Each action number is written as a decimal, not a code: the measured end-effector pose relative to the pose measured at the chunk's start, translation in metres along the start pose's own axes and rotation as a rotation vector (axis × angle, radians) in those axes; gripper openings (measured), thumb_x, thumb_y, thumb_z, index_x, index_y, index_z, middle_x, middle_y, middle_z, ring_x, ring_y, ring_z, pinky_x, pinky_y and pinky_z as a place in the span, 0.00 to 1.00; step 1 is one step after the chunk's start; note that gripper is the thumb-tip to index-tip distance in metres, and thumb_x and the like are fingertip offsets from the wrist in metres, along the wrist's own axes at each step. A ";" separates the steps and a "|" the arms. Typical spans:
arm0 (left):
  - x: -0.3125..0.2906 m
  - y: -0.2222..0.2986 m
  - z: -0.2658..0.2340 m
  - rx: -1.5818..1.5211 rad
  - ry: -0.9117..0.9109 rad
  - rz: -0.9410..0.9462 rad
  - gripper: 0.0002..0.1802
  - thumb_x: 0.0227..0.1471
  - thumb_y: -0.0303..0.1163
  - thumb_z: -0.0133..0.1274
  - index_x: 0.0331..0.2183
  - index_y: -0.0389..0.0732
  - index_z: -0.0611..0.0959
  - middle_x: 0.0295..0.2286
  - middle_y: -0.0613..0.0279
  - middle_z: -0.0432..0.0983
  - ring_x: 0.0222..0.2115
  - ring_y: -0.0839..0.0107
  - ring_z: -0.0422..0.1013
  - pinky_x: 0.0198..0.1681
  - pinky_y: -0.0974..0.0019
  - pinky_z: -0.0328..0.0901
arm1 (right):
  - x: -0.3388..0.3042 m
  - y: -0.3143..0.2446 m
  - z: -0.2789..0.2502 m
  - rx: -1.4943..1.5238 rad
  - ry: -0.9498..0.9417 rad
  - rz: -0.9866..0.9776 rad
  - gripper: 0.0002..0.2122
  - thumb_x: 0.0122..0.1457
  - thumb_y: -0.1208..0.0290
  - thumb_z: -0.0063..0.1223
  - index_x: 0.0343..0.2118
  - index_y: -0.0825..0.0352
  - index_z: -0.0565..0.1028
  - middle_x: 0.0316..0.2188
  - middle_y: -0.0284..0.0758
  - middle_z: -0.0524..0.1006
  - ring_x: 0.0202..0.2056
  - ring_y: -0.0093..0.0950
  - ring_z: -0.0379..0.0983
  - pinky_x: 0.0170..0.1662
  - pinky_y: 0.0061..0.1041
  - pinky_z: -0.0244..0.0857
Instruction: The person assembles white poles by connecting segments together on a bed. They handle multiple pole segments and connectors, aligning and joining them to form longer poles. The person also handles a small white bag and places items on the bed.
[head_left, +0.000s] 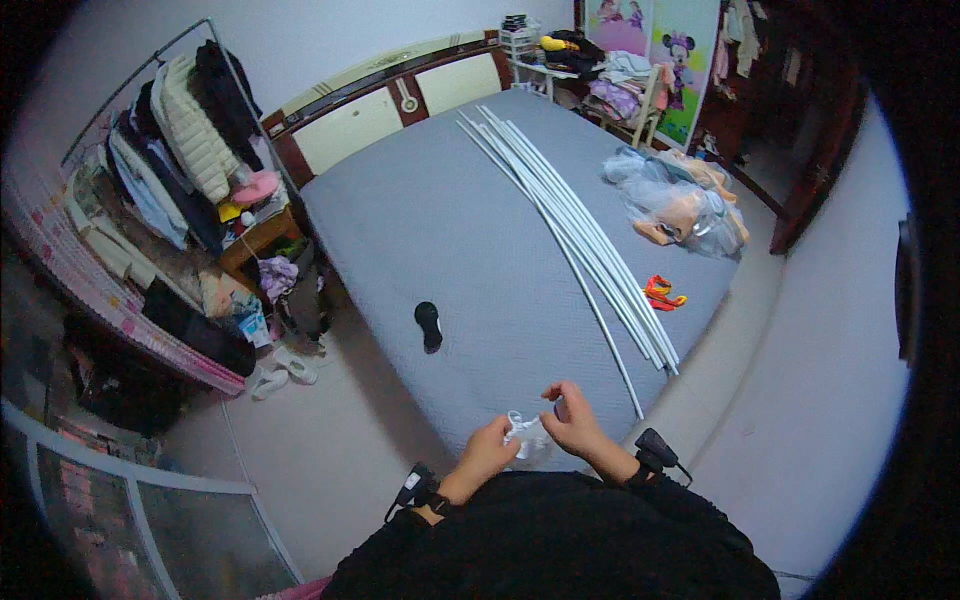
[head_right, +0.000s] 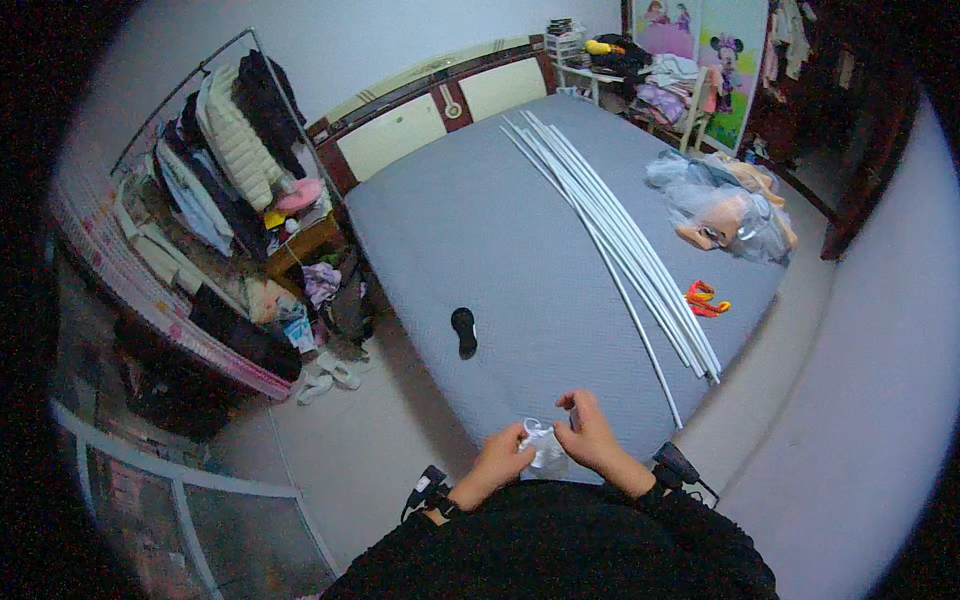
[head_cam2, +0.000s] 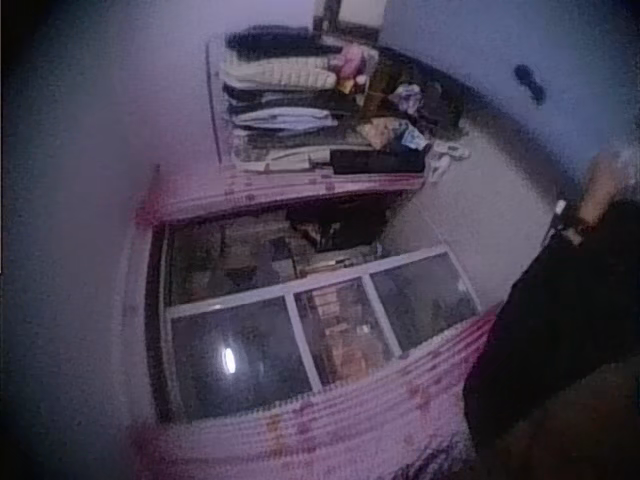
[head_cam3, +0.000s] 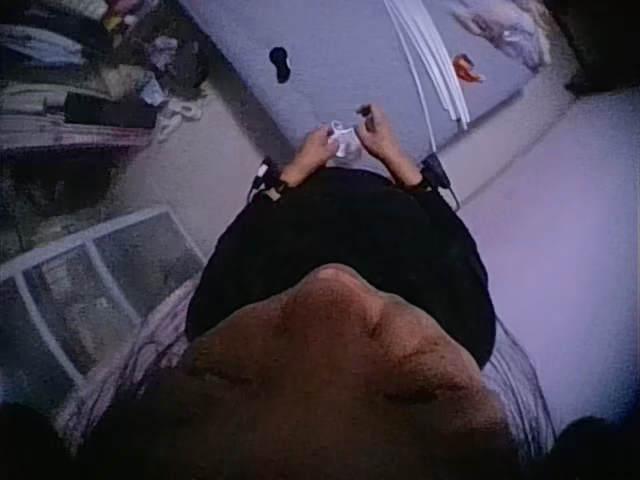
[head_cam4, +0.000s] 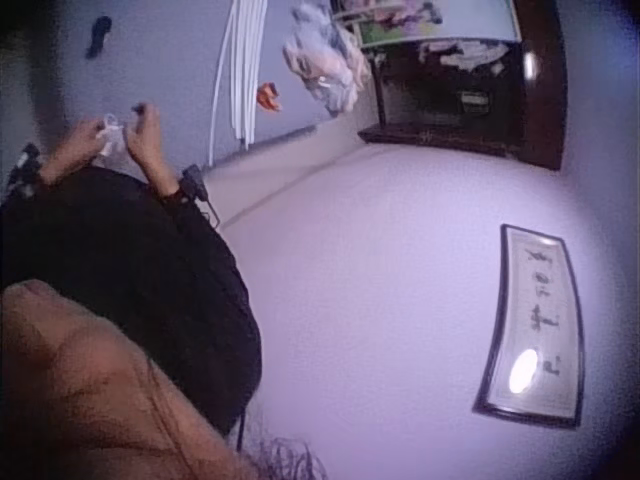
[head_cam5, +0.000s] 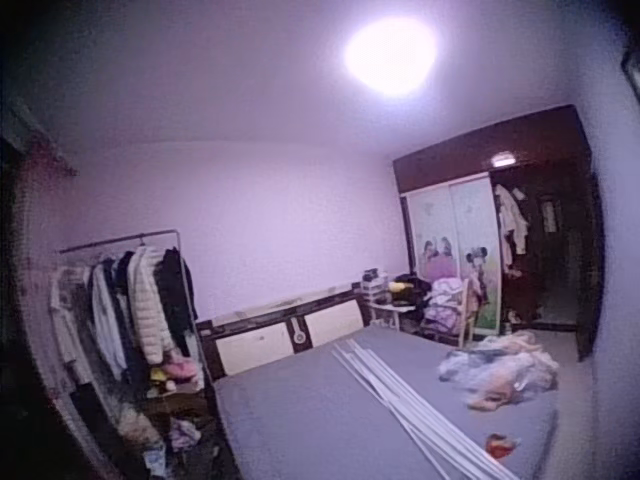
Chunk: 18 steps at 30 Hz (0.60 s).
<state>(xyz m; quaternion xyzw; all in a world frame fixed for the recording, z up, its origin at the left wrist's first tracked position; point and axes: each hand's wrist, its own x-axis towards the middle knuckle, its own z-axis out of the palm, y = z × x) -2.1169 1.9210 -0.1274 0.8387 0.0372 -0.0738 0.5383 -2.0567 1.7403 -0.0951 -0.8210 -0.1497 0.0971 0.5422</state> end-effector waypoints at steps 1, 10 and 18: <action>0.001 -0.001 0.003 -0.040 -0.039 -0.051 0.14 0.46 0.36 0.52 0.34 0.38 0.74 0.23 0.53 0.74 0.24 0.60 0.73 0.29 0.56 0.65 | 0.001 -0.004 0.003 0.142 0.035 -0.012 0.15 0.46 0.77 0.53 0.38 0.67 0.66 0.33 0.34 0.68 0.33 0.27 0.66 0.33 0.23 0.62; 0.000 0.011 -0.002 -0.515 -0.247 -0.268 0.08 0.54 0.29 0.45 0.38 0.39 0.71 0.22 0.68 0.68 0.17 0.78 0.66 0.18 0.73 0.64 | -0.003 -0.012 0.033 0.227 -0.048 -0.184 0.15 0.49 0.85 0.51 0.40 0.65 0.66 0.32 0.37 0.70 0.35 0.31 0.71 0.37 0.30 0.67; 0.000 0.010 -0.002 -0.662 -0.166 -0.279 0.08 0.54 0.28 0.44 0.37 0.38 0.70 0.25 0.65 0.68 0.18 0.80 0.66 0.19 0.75 0.62 | 0.001 -0.008 0.021 -0.123 -0.224 -0.494 0.14 0.51 0.79 0.53 0.42 0.61 0.72 0.43 0.38 0.74 0.48 0.38 0.69 0.56 0.44 0.56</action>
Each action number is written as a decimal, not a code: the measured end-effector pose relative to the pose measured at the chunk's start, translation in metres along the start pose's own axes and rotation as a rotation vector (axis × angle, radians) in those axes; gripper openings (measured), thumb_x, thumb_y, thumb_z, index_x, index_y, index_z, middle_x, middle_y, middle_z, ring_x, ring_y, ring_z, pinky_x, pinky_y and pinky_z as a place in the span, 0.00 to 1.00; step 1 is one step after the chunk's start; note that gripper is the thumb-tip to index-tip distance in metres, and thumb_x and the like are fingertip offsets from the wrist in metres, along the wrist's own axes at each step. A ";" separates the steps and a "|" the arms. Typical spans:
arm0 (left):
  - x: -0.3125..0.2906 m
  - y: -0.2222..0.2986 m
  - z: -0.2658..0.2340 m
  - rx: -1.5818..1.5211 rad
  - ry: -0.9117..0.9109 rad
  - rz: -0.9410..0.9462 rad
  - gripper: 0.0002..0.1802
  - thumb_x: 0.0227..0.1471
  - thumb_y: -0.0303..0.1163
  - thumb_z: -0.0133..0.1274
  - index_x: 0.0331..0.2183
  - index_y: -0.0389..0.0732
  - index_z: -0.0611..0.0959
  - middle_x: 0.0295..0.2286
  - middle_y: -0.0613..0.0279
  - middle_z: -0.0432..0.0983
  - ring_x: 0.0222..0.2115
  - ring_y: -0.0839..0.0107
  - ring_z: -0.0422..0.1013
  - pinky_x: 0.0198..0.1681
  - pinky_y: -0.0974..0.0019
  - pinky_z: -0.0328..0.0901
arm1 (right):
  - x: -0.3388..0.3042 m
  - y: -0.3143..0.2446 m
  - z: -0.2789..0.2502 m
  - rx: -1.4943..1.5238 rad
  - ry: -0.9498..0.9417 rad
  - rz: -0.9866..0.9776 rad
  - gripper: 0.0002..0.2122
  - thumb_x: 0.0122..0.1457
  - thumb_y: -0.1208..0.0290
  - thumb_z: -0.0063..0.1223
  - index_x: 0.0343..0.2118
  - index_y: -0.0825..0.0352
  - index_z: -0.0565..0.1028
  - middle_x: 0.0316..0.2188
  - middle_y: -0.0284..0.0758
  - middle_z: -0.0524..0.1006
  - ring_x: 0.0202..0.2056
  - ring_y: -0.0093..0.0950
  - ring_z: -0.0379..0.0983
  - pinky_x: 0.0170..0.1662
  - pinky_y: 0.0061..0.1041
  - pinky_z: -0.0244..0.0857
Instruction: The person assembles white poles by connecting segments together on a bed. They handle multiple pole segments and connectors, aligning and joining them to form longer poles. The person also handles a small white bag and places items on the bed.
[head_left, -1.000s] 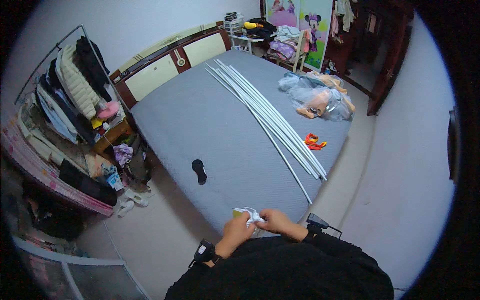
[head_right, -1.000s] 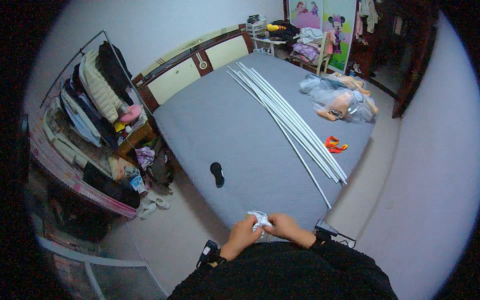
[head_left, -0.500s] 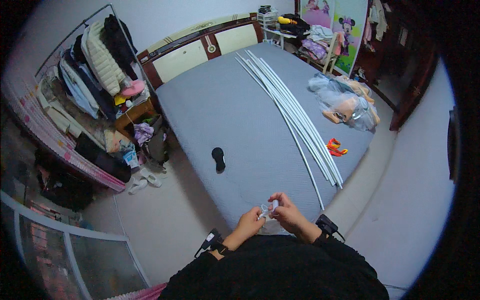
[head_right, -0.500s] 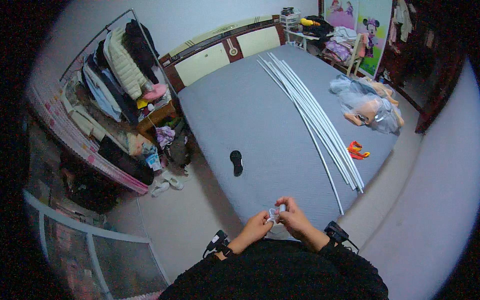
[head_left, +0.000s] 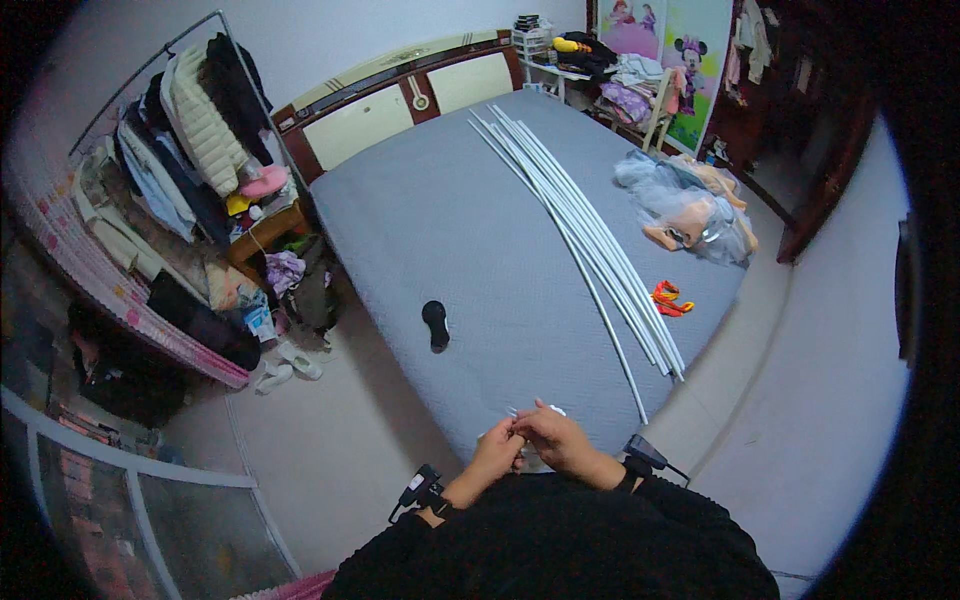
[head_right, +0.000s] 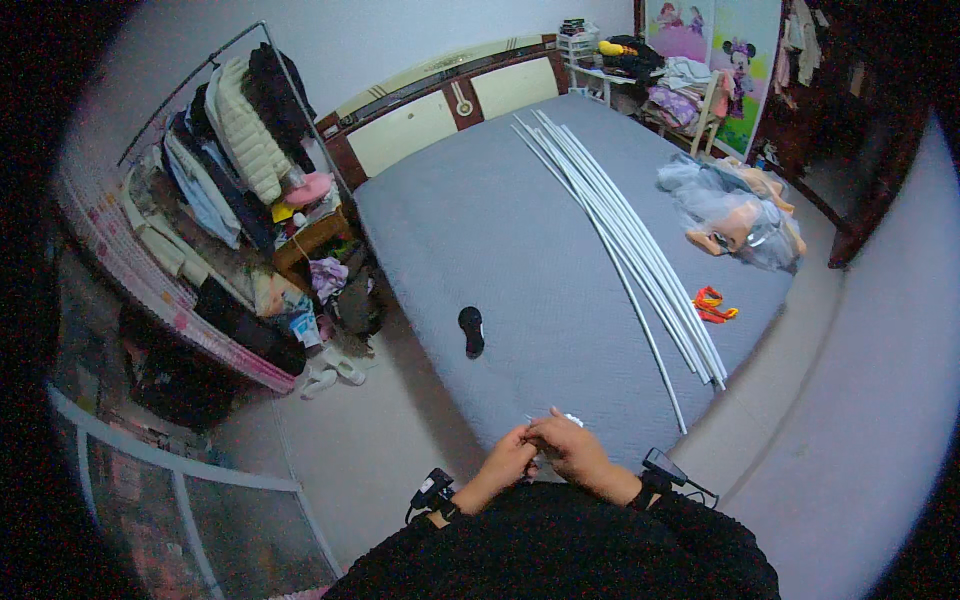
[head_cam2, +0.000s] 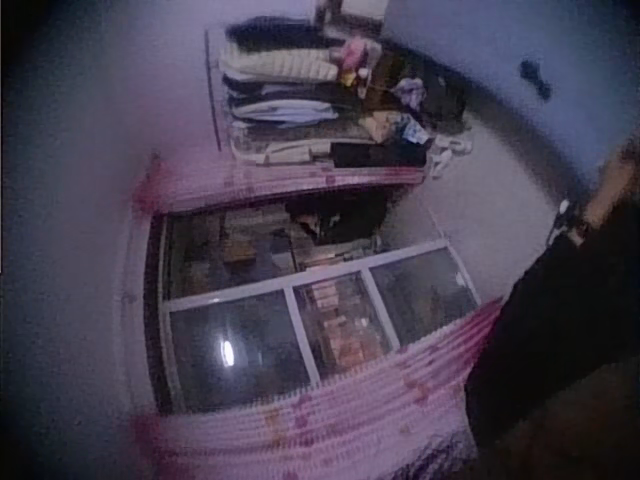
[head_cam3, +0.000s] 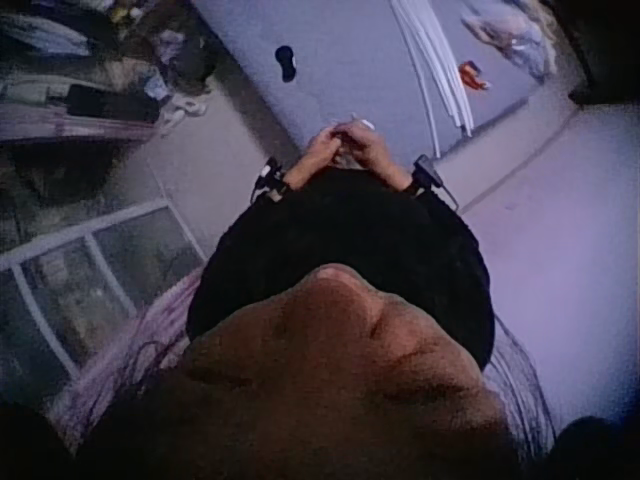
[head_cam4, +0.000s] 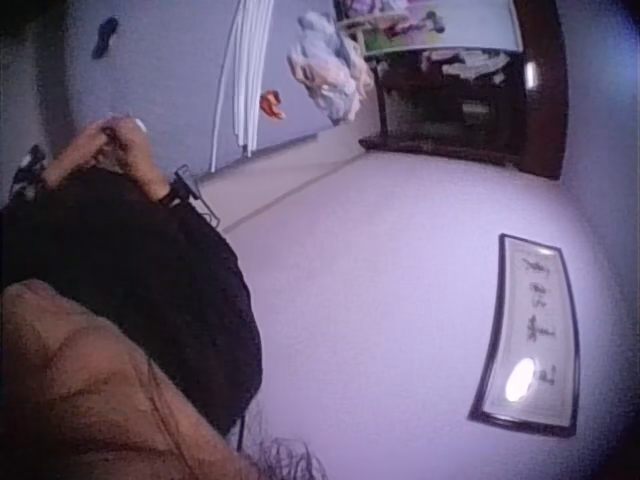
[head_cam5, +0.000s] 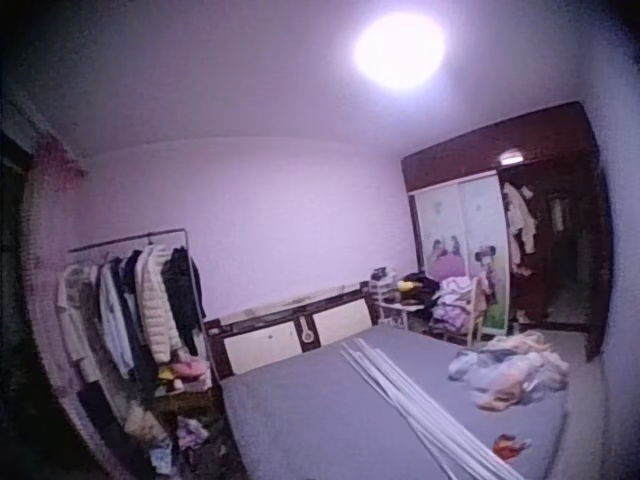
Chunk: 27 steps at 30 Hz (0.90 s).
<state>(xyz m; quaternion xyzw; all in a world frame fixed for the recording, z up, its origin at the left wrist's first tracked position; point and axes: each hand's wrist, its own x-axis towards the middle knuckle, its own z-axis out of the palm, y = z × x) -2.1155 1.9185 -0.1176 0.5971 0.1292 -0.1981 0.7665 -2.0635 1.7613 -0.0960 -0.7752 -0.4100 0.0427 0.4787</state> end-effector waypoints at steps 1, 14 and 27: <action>0.000 -0.001 -0.001 -0.015 0.014 0.006 0.08 0.54 0.28 0.45 0.37 0.38 0.70 0.25 0.65 0.68 0.17 0.80 0.66 0.19 0.75 0.62 | 0.000 -0.001 -0.002 -0.037 -0.036 0.026 0.16 0.51 0.78 0.53 0.44 0.61 0.71 0.45 0.38 0.72 0.50 0.38 0.67 0.58 0.47 0.50; -0.001 0.011 -0.005 -0.144 0.084 0.229 0.14 0.51 0.22 0.46 0.41 0.35 0.68 0.26 0.58 0.75 0.15 0.77 0.68 0.17 0.74 0.64 | -0.006 -0.011 -0.016 -0.222 0.013 0.398 0.40 0.49 0.55 0.60 0.60 0.69 0.53 0.51 0.53 0.65 0.50 0.46 0.66 0.50 0.38 0.62; 0.011 0.010 -0.010 -0.142 0.096 0.234 0.08 0.58 0.31 0.45 0.37 0.37 0.71 0.27 0.58 0.75 0.23 0.72 0.72 0.23 0.69 0.70 | -0.030 0.028 -0.004 -0.012 -0.343 0.655 0.20 0.54 0.62 0.55 0.49 0.60 0.68 0.34 0.45 0.77 0.34 0.42 0.74 0.38 0.37 0.67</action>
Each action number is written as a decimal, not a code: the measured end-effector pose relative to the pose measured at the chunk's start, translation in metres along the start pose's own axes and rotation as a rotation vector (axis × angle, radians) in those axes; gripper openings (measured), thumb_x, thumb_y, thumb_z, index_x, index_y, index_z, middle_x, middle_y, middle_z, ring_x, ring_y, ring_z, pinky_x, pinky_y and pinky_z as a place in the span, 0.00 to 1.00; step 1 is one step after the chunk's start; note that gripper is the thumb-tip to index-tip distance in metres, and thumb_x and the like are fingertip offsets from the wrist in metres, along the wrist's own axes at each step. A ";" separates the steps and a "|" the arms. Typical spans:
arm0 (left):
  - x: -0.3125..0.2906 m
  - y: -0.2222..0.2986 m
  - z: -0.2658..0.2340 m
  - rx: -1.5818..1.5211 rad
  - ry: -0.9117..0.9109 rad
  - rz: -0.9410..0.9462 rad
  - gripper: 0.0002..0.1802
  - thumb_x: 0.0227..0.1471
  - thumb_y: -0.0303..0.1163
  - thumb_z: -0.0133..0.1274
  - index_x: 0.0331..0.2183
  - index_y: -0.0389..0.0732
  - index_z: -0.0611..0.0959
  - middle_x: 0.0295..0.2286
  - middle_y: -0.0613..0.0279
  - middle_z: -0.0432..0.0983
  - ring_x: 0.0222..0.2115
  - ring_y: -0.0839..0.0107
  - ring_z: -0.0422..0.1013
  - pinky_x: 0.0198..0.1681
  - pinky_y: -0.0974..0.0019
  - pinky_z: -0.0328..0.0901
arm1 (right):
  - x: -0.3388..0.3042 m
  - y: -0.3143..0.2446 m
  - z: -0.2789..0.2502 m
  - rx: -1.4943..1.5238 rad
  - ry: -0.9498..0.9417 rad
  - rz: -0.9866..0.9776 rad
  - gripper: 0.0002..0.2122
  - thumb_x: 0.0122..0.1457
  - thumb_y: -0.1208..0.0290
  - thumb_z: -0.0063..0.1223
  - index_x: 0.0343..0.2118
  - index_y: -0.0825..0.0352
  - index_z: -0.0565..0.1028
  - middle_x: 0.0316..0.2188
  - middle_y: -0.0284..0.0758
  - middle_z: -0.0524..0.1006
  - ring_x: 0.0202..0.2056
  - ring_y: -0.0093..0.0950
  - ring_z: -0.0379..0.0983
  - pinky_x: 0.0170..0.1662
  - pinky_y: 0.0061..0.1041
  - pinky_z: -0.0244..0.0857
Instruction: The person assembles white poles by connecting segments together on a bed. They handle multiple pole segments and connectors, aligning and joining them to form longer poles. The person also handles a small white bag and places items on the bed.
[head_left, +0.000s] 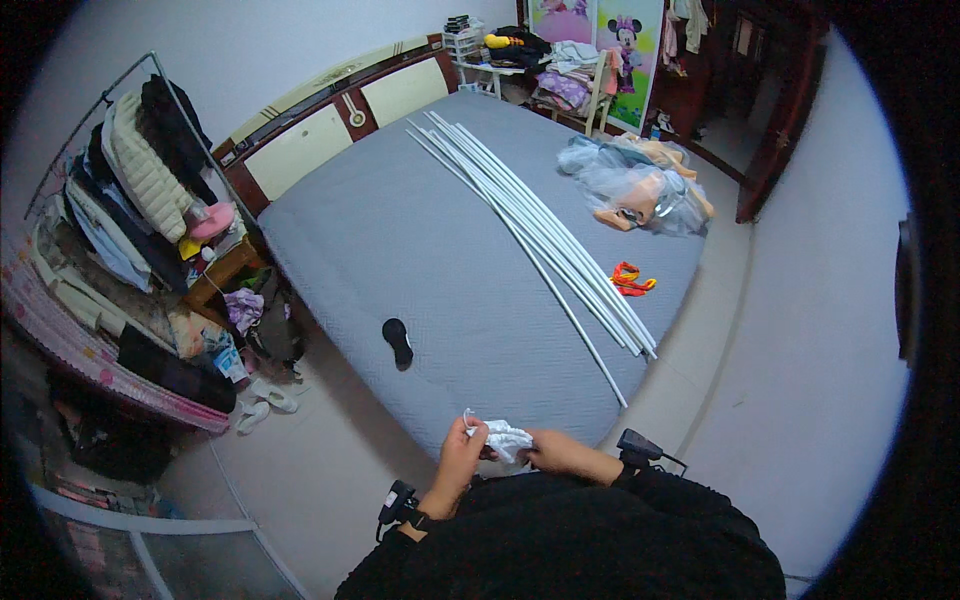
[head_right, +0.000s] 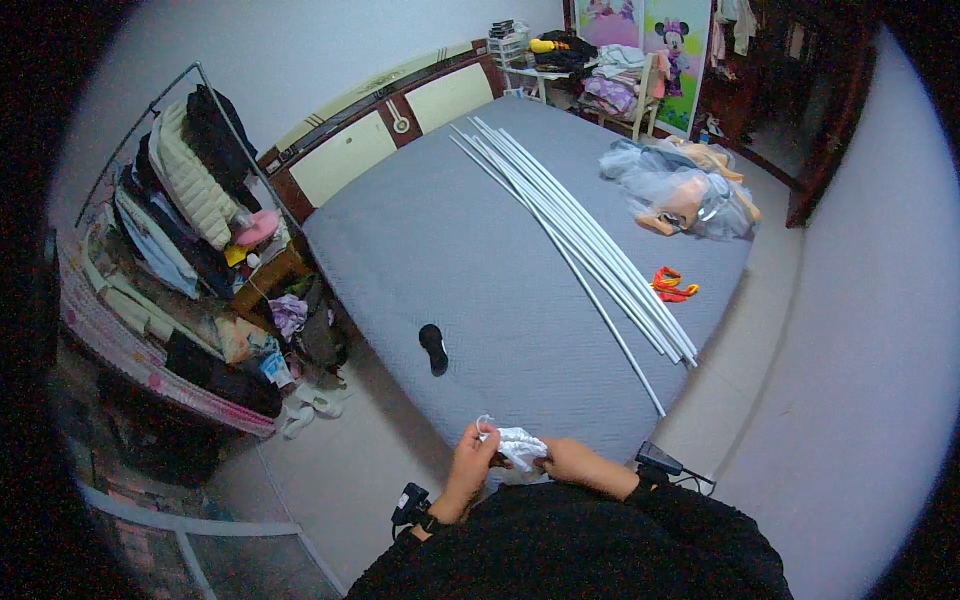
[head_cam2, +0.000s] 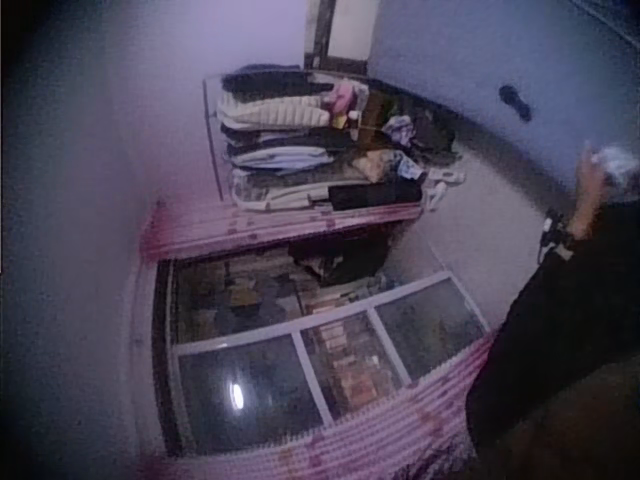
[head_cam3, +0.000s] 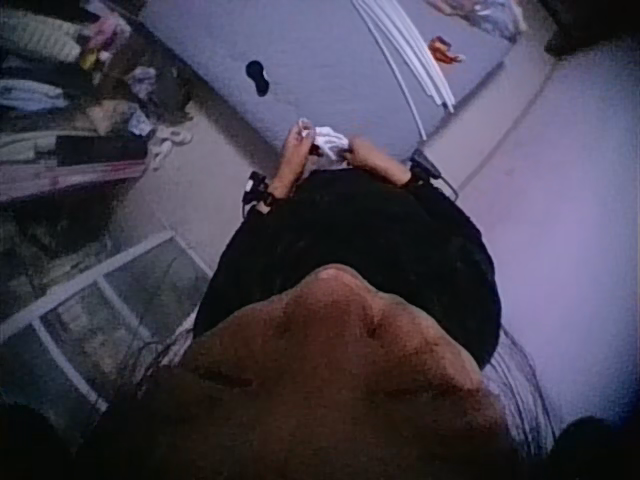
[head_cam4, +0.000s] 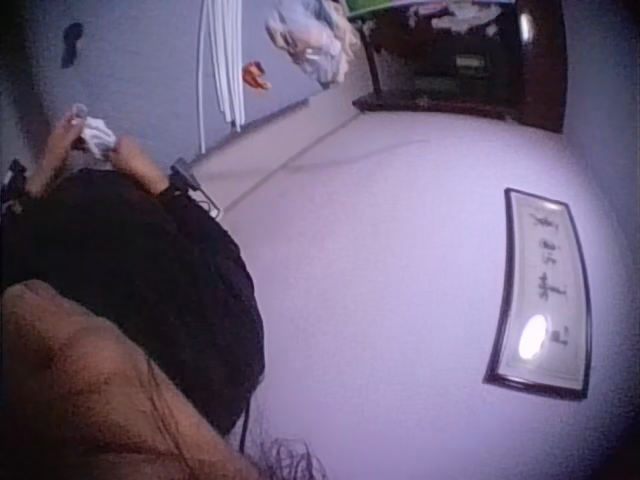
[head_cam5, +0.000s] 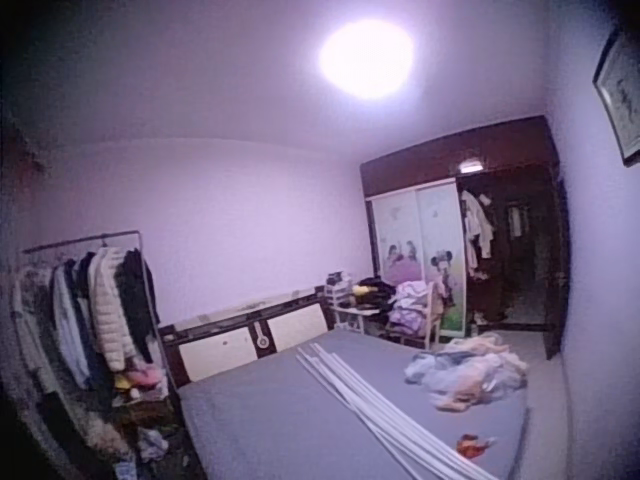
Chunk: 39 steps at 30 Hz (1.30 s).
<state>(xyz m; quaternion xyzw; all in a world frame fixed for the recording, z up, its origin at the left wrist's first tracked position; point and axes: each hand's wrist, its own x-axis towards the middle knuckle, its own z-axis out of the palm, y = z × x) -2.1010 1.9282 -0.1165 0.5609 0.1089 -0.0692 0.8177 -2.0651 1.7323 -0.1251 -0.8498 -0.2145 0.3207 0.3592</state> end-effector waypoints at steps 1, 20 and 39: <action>0.001 0.000 0.000 -0.023 0.013 0.005 0.09 0.59 0.34 0.44 0.36 0.37 0.71 0.27 0.58 0.74 0.22 0.72 0.72 0.23 0.69 0.70 | -0.001 0.000 0.000 0.007 0.046 -0.056 0.18 0.54 0.62 0.54 0.47 0.60 0.69 0.32 0.45 0.76 0.33 0.43 0.74 0.36 0.38 0.66; 0.020 0.054 -0.027 -0.528 0.038 0.015 0.16 0.60 0.42 0.43 0.28 0.43 0.76 0.21 0.64 0.70 0.27 0.65 0.70 0.46 0.60 0.62 | -0.037 -0.053 -0.026 0.145 0.229 -0.152 0.11 0.58 0.62 0.50 0.31 0.66 0.74 0.20 0.43 0.73 0.21 0.40 0.69 0.25 0.34 0.60; 0.007 0.024 -0.087 1.047 -0.030 0.482 0.23 0.52 0.42 0.53 0.46 0.41 0.73 0.24 0.55 0.73 0.30 0.57 0.71 0.34 0.60 0.66 | -0.045 -0.033 -0.020 0.081 0.313 -0.143 0.08 0.58 0.68 0.52 0.27 0.67 0.72 0.17 0.40 0.71 0.18 0.33 0.67 0.23 0.29 0.60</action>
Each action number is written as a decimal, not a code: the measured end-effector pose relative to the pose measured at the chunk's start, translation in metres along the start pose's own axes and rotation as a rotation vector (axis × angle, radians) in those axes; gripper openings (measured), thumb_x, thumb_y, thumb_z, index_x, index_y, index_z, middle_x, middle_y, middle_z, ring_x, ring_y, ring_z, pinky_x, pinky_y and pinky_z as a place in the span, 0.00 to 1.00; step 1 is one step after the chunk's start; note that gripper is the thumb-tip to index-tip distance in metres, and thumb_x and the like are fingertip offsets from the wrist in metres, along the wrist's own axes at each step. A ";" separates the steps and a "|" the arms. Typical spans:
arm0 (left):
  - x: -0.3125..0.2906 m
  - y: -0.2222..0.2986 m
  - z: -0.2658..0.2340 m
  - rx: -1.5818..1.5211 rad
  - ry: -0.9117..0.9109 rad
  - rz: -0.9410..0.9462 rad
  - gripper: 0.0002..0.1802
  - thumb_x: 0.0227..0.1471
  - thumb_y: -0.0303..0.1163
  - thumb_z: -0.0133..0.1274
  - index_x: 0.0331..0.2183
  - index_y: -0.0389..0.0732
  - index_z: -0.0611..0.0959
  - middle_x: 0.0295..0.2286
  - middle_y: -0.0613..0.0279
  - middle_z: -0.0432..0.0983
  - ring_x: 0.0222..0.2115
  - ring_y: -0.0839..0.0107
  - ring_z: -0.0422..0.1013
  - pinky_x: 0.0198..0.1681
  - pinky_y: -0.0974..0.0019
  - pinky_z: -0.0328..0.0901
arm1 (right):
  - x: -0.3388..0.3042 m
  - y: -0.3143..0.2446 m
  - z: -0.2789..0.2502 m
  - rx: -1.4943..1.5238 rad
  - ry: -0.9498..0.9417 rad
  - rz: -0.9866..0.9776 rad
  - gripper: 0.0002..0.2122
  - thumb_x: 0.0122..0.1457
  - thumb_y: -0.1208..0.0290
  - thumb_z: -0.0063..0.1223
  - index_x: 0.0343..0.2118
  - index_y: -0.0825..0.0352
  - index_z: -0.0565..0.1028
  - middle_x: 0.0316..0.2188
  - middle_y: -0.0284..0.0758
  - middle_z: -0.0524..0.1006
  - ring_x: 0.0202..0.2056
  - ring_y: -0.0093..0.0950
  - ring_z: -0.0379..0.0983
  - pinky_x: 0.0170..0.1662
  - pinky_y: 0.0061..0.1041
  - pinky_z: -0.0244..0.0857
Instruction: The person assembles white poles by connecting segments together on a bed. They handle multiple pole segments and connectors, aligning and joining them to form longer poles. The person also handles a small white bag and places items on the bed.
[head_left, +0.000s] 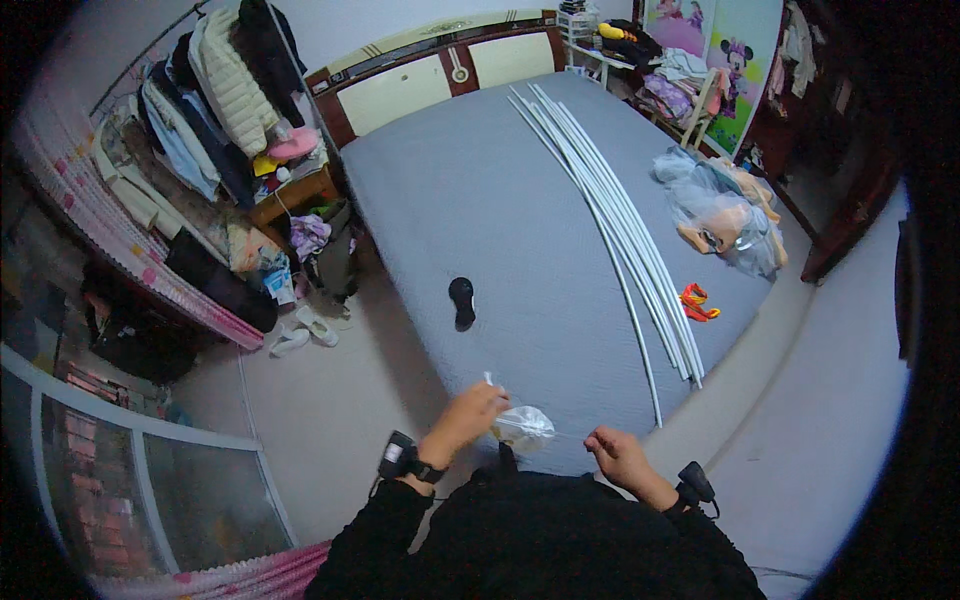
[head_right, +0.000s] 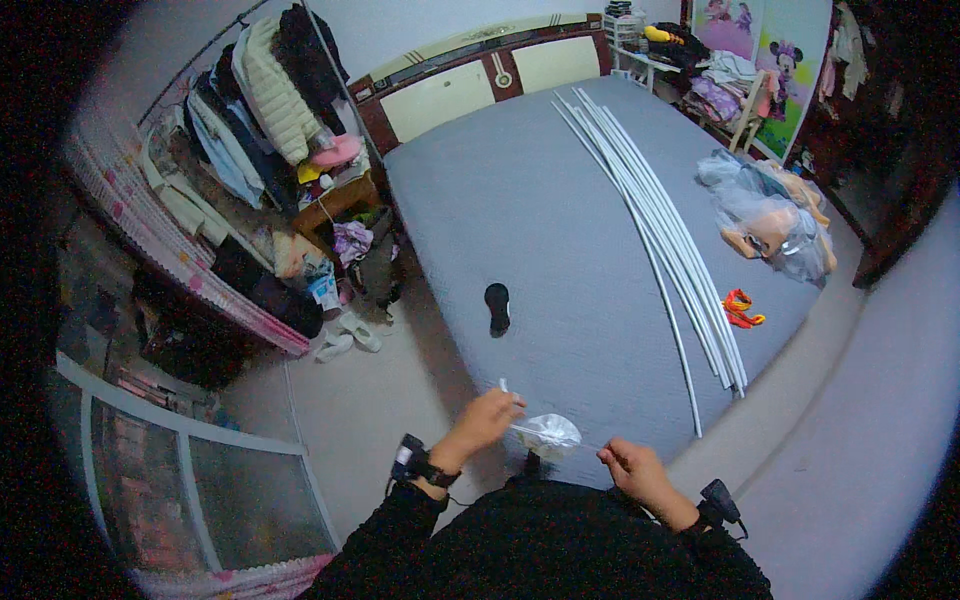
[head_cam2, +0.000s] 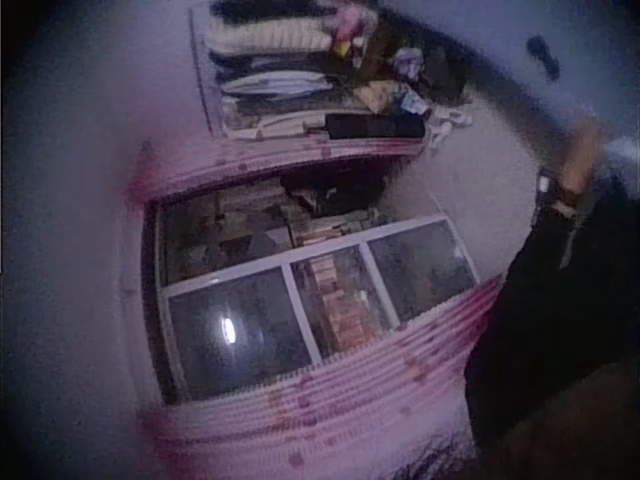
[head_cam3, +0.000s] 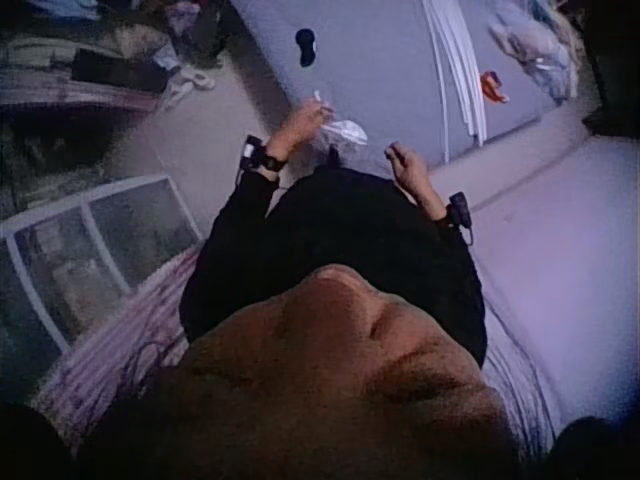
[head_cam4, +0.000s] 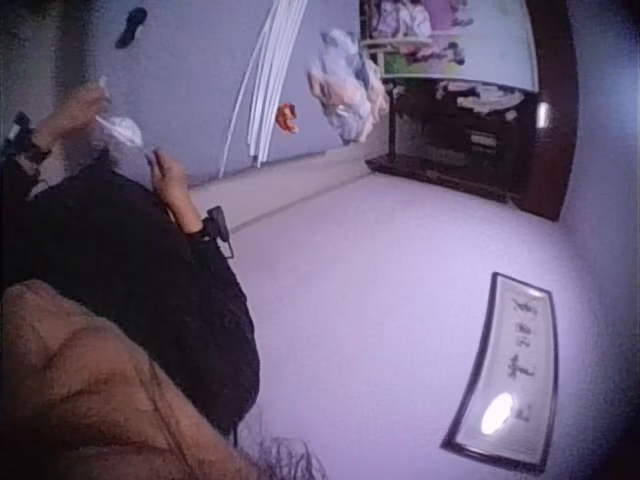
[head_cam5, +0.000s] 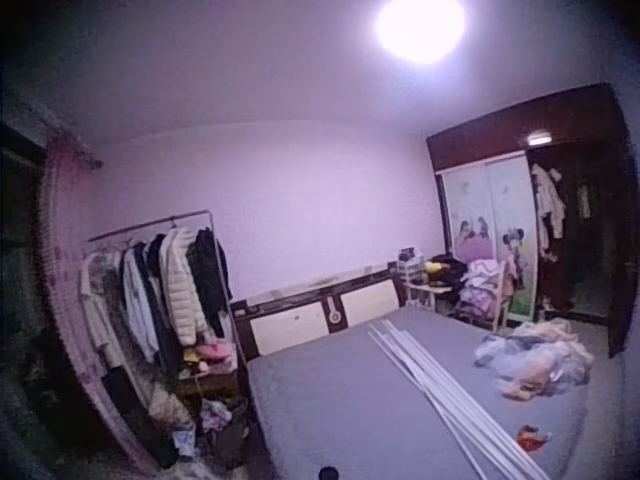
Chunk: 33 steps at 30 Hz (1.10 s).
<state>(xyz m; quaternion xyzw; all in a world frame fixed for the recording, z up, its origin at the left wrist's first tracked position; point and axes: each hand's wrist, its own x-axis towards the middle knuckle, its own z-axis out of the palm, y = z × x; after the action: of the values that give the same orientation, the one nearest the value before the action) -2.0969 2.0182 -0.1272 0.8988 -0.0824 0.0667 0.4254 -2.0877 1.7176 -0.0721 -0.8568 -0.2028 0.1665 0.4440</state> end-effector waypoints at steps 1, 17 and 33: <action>-0.006 0.006 0.003 0.193 -0.120 0.020 0.26 0.49 0.44 0.55 0.47 0.41 0.72 0.29 0.51 0.74 0.35 0.52 0.71 0.38 0.56 0.66 | 0.004 -0.005 0.003 -0.010 0.001 0.007 0.07 0.58 0.68 0.52 0.27 0.67 0.72 0.17 0.39 0.71 0.18 0.32 0.67 0.23 0.29 0.60; -0.061 -0.025 0.019 -0.170 -0.380 -0.047 0.22 0.48 0.42 0.55 0.45 0.47 0.74 0.35 0.52 0.71 0.36 0.49 0.68 0.37 0.53 0.64 | 0.031 -0.089 0.103 0.231 0.013 0.069 0.05 0.59 0.74 0.49 0.29 0.68 0.72 0.19 0.32 0.69 0.23 0.20 0.64 0.27 0.21 0.59; -0.188 0.043 -0.069 -0.026 -0.118 -0.201 0.18 0.44 0.43 0.59 0.32 0.38 0.78 0.28 0.53 0.72 0.33 0.52 0.68 0.34 0.55 0.62 | -0.039 -0.051 0.175 0.267 -0.392 -0.006 0.22 0.49 0.69 0.63 0.44 0.66 0.63 0.37 0.41 0.72 0.37 0.27 0.72 0.37 0.27 0.69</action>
<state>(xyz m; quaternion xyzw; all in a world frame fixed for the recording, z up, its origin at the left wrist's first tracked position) -2.2927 2.0615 -0.0870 0.8992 -0.0177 -0.0303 0.4360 -2.2128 1.8463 -0.1215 -0.7409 -0.2640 0.3538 0.5061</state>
